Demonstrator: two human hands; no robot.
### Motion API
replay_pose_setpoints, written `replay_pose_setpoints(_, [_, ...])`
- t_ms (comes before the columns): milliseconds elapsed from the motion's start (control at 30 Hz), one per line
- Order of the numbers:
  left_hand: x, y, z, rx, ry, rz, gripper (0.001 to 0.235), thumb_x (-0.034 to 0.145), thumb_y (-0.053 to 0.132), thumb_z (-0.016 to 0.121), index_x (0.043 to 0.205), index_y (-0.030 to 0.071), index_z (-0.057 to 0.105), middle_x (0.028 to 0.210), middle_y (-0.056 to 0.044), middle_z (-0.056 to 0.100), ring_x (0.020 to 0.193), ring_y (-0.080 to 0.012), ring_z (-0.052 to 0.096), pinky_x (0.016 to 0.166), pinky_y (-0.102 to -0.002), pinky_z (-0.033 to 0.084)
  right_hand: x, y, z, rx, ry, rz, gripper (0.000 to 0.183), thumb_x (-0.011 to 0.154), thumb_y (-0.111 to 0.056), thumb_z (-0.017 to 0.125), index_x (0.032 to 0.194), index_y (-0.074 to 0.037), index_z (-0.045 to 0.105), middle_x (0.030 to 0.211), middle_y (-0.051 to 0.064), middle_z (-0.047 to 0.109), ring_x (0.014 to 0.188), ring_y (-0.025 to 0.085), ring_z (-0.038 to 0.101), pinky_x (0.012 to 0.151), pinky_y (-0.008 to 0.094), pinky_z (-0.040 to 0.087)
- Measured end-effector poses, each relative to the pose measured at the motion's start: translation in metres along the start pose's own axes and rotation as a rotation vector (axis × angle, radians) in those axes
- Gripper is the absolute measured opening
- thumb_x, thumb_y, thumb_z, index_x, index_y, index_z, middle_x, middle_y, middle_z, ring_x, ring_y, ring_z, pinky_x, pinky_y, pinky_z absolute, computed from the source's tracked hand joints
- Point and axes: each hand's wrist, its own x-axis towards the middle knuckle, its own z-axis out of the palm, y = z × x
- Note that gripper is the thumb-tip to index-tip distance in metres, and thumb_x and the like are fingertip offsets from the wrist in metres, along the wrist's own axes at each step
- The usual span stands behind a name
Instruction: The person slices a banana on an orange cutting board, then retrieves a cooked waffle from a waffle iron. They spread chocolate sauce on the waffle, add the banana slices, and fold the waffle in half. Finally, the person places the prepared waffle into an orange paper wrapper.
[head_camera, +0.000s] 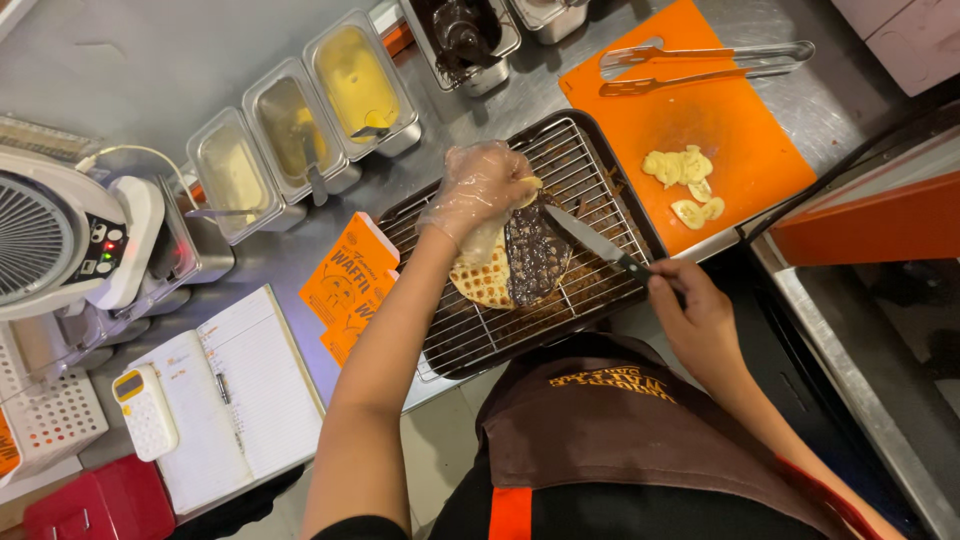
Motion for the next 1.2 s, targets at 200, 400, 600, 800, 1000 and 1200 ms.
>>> replay_pose_setpoints(200, [-0.001,0.000,0.000,0.023,0.020,0.033,0.014,0.086,0.029,0.072,0.085,0.017,0.079,0.089,-0.009,0.070,0.095,-0.0278,0.065,0.096,-0.047,0.039,0.026,-0.021,0.019,-0.129,-0.021,0.017,0.020,0.101,-0.018,0.062,0.112,-0.002,0.067,0.065,0.003,0.060,0.056,0.007,0.049,0.052,0.027,0.040])
replay_pose_setpoints(400, [-0.008,0.010,-0.008,0.006,0.057,0.020,0.018,0.087,0.031,0.071,0.090,0.015,0.079,0.088,-0.010,0.072,0.093,-0.0267,0.067,0.092,-0.047,0.043,0.032,-0.026,0.024,-0.169,-0.009,0.052,0.021,0.100,-0.019,0.063,0.109,-0.001,0.068,0.062,0.002,0.060,0.050,0.007,0.048,0.047,0.027,0.038])
replay_pose_setpoints(600, [-0.029,0.024,-0.029,-0.092,0.144,-0.056,0.016,0.091,0.032,0.069,0.093,0.018,0.077,0.087,-0.005,0.077,0.079,-0.0187,0.074,0.090,-0.039,0.054,0.031,-0.020,0.021,-0.162,0.005,0.013,0.020,0.101,-0.019,0.064,0.110,-0.002,0.068,0.066,0.004,0.062,0.054,0.007,0.048,0.050,0.028,0.039])
replay_pose_setpoints(800, [-0.053,0.031,-0.022,-0.068,0.036,-0.241,0.020,0.081,0.036,0.079,0.091,0.018,0.077,0.085,-0.005,0.077,0.072,-0.0173,0.071,0.080,-0.036,0.056,0.020,-0.017,0.010,-0.127,0.032,-0.042,0.020,0.102,-0.018,0.064,0.111,-0.001,0.067,0.073,0.002,0.066,0.059,0.005,0.051,0.054,0.025,0.042])
replay_pose_setpoints(1000, [-0.059,0.021,0.002,-0.003,0.293,-0.121,0.018,0.083,0.033,0.079,0.085,0.015,0.079,0.079,-0.007,0.075,0.068,-0.0191,0.069,0.079,-0.041,0.052,0.015,-0.024,0.012,-0.104,-0.044,0.017,0.021,0.100,-0.019,0.065,0.112,-0.002,0.069,0.064,0.005,0.058,0.056,0.006,0.046,0.051,0.027,0.038])
replay_pose_setpoints(1200, [-0.066,0.020,0.000,-0.016,0.259,-0.152,0.021,0.093,0.027,0.073,0.080,0.012,0.078,0.074,-0.006,0.072,0.066,-0.0177,0.066,0.077,-0.041,0.053,0.021,-0.032,0.023,-0.224,-0.052,0.082,0.022,0.099,-0.020,0.066,0.111,-0.002,0.069,0.058,0.007,0.057,0.050,0.010,0.047,0.049,0.028,0.037])
